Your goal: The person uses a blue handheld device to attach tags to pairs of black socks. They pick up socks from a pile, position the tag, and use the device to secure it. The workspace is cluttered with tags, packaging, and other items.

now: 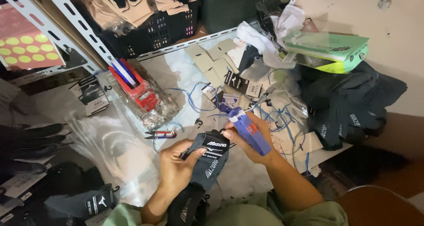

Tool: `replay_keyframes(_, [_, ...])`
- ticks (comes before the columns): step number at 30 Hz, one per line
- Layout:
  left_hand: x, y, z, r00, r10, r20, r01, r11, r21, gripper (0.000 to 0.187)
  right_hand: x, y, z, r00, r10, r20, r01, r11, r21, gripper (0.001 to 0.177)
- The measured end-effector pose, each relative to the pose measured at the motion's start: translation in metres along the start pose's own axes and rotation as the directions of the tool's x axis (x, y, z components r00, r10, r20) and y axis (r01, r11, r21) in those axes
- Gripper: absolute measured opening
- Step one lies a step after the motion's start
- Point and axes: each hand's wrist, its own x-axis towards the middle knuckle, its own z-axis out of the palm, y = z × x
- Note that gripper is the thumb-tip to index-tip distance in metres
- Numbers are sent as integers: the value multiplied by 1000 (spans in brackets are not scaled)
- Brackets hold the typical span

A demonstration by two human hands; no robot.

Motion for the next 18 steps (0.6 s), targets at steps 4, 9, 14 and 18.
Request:
replay_keyframes(4, [2, -18, 0, 985, -127, -116, 121, 991, -57, 11, -15, 18, -2, 999, -41, 10, 42, 978, -206, 15])
replay_keyframes(9, [4, -15, 2, 953, -194, -234, 206, 978, 26, 20, -22, -14, 11, 973, 7, 229, 56, 961, -269, 30])
replay_keyframes(14, [0, -8, 8, 959, -199, -203, 182, 978, -100, 16, -27, -8, 18, 966, 147, 212, -70, 941, -332, 24])
replay_keyframes(18, [-9, -9, 19, 969, -168, -180, 122, 964, -238, 24, -24, -4, 21, 965, 162, 206, -82, 933, -351, 26])
